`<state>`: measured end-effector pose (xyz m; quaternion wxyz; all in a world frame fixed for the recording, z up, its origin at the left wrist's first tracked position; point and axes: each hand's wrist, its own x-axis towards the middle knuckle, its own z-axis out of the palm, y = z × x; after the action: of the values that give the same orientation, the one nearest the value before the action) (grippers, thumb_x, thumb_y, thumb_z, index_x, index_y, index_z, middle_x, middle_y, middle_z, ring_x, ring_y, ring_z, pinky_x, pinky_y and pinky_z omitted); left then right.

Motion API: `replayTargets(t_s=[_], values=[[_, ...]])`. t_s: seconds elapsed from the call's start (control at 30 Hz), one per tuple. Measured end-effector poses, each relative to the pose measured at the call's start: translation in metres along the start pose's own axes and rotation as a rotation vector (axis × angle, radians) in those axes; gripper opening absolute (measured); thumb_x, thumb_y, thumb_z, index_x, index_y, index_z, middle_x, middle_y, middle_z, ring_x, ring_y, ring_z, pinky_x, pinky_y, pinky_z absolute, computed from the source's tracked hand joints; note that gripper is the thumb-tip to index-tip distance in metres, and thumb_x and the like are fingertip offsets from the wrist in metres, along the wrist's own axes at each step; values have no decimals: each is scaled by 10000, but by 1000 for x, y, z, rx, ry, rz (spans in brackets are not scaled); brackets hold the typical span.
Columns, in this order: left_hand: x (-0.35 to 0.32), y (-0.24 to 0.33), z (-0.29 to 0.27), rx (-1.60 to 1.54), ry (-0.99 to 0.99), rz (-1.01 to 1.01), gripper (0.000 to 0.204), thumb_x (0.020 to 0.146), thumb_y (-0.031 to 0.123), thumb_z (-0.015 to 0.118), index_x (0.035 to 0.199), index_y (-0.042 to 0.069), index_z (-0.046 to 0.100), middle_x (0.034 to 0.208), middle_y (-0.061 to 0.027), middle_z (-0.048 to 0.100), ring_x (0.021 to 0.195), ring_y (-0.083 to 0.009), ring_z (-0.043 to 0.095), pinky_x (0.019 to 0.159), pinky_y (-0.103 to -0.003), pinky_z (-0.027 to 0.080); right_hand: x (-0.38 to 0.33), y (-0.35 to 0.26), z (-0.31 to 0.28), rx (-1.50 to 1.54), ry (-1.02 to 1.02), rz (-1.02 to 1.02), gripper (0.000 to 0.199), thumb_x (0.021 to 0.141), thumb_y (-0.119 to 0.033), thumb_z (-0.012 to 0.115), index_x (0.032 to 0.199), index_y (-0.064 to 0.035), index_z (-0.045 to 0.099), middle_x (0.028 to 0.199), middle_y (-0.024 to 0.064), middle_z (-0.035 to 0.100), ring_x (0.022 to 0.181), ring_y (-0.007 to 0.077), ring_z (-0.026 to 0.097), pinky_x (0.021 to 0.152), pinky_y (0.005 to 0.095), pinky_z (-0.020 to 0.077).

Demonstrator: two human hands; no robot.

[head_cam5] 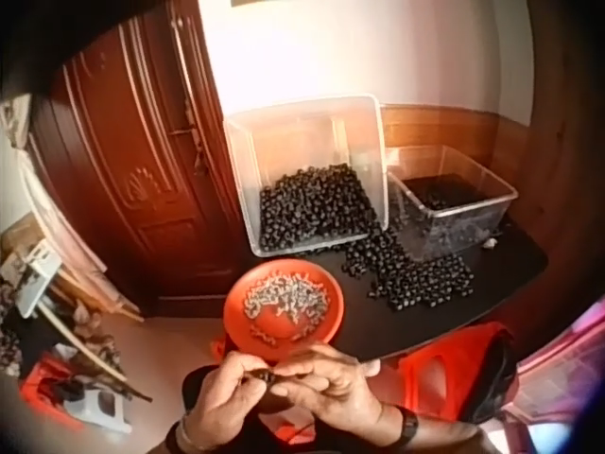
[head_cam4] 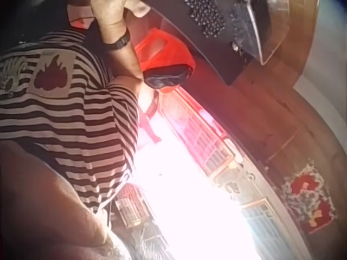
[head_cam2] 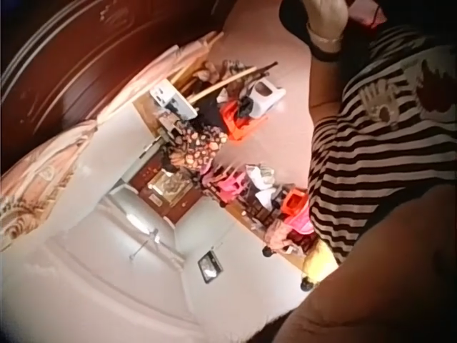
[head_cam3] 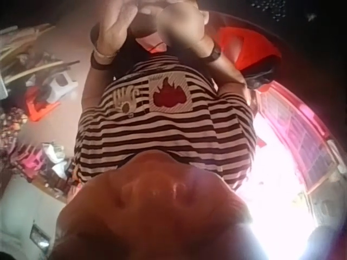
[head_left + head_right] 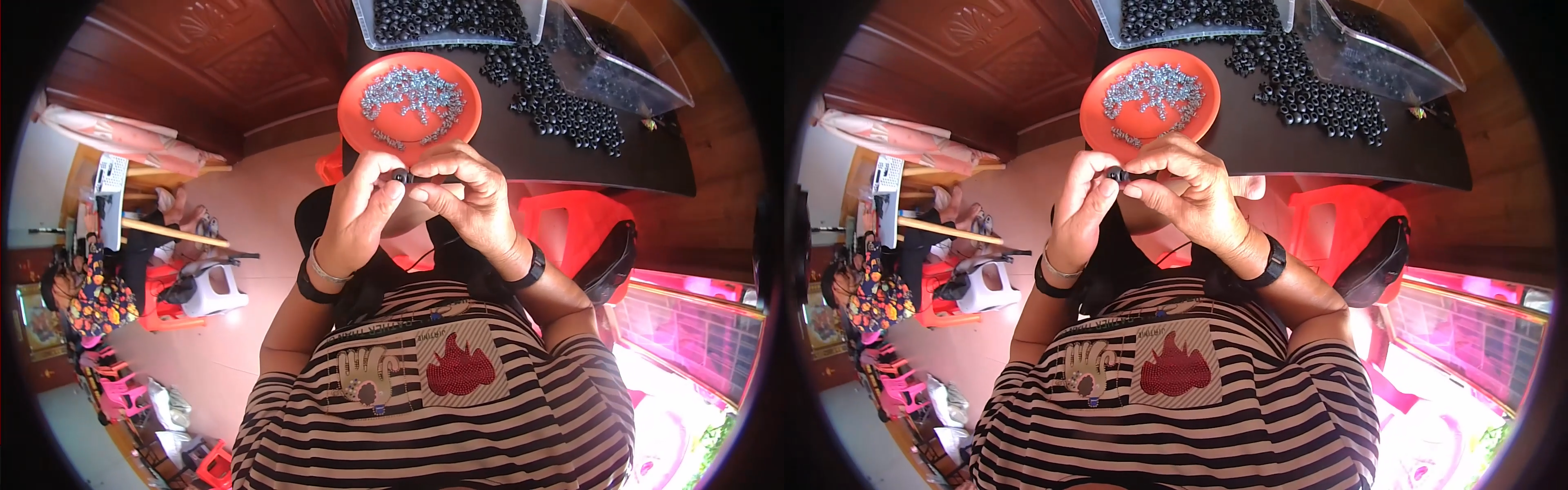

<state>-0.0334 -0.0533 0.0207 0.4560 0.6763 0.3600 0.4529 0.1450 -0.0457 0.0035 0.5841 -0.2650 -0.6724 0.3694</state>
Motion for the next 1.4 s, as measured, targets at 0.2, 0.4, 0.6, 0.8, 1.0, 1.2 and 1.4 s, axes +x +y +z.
replayTargets(t_s=[0.2, 0.4, 0.6, 0.8, 1.0, 1.2, 1.4], values=[[5, 5, -1, 340, -66, 208, 177, 914, 132, 516, 995, -26, 521, 847, -116, 518, 724, -209, 510, 682, -301, 424, -4, 2, -1, 20, 37, -8, 173, 771, -38, 735, 924, -23, 653, 847, 64, 639, 792, 159, 611, 698, 277, 497], [4, 2, 0, 245, -123, 210, 244, 934, 207, 504, 979, -32, 521, 826, -109, 512, 703, -181, 482, 653, -287, 398, -11, 6, -1, 117, 20, -8, 174, 764, -64, 740, 908, -21, 651, 855, 63, 648, 775, 172, 594, 697, 289, 484], [0, -10, 13, -69, -45, 66, 338, 980, 312, 439, 931, -13, 520, 805, -57, 526, 728, -113, 459, 674, -258, 390, -12, 5, -4, 76, 55, -95, 210, 747, -66, 756, 925, -30, 651, 844, 56, 637, 764, 162, 582, 690, 285, 482], [1, -9, 24, -357, 15, -106, 310, 982, 310, 448, 965, 7, 514, 809, -14, 528, 732, -88, 465, 713, -227, 388, -17, 1, -4, 21, 98, -79, 276, 725, -68, 771, 975, -44, 656, 896, 65, 646, 800, 158, 594, 710, 286, 492], [-1, 0, 30, -468, 88, -299, 293, 983, 290, 436, 931, 10, 507, 769, -17, 522, 712, -77, 487, 687, -223, 406, -17, 7, -3, -63, 92, -103, 285, 719, -62, 771, 979, -30, 659, 904, 70, 644, 842, 183, 609, 730, 307, 500], [2, -5, 34, -434, 54, -281, 288, 986, 280, 420, 869, 27, 493, 741, -27, 509, 693, -91, 491, 677, -235, 417, -23, 21, 2, -1, 124, -25, 250, 749, -17, 732, 988, -15, 657, 898, 81, 644, 832, 205, 614, 723, 319, 495], [3, -3, 39, -513, 41, -279, 260, 974, 254, 432, 862, 27, 491, 732, -27, 499, 695, -106, 483, 685, -258, 416, -18, 7, -8, -136, 102, -45, 192, 790, -27, 697, 974, -3, 647, 862, 96, 641, 796, 211, 616, 705, 318, 497]])
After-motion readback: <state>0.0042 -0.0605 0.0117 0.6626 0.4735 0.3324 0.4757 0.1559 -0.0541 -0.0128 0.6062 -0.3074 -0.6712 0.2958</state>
